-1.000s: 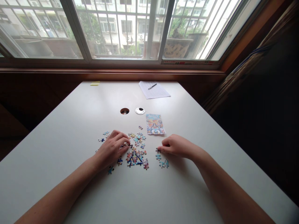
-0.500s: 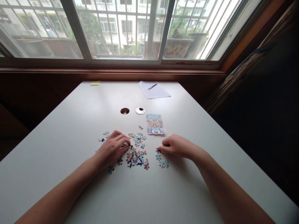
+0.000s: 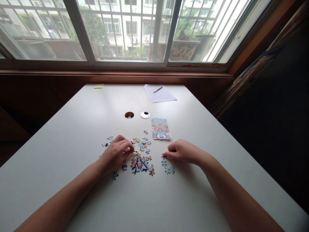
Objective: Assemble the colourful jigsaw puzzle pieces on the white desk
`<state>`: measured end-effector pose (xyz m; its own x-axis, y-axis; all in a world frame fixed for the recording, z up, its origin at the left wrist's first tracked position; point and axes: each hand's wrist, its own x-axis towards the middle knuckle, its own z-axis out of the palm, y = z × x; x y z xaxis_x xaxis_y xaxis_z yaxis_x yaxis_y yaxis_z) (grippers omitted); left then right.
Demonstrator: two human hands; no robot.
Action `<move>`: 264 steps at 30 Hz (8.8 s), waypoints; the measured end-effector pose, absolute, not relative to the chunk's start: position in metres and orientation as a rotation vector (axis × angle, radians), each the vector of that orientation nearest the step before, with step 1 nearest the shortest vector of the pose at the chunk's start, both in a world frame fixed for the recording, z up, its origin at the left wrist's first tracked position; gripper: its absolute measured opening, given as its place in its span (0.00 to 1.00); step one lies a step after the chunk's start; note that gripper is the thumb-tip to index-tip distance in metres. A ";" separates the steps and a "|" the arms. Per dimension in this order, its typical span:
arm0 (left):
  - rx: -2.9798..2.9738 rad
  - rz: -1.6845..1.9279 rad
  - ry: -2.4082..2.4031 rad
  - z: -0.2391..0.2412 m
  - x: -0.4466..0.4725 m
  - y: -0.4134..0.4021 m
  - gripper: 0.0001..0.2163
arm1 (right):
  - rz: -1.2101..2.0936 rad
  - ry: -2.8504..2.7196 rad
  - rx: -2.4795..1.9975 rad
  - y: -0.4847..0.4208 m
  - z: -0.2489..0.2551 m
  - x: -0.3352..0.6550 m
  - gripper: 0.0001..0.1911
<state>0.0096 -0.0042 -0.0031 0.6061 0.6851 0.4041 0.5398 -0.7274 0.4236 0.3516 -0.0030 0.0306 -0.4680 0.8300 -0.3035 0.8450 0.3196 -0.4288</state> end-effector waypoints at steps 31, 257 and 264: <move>1.707 0.623 1.117 0.039 0.041 -0.040 0.09 | -0.643 3.677 0.967 -0.033 0.025 0.288 0.11; 2.930 0.373 0.637 0.013 0.022 -0.032 0.17 | -0.781 3.245 1.174 -0.015 0.008 0.305 0.06; 2.932 0.363 0.629 0.015 0.022 -0.032 0.17 | -0.743 3.292 1.179 -0.014 0.009 0.309 0.07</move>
<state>0.0223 -0.0323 0.0145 0.8849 0.4173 0.2071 0.3883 -0.9063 0.1670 0.3087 -0.0142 0.0086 -0.7001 0.6666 0.2558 0.4922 0.7101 -0.5035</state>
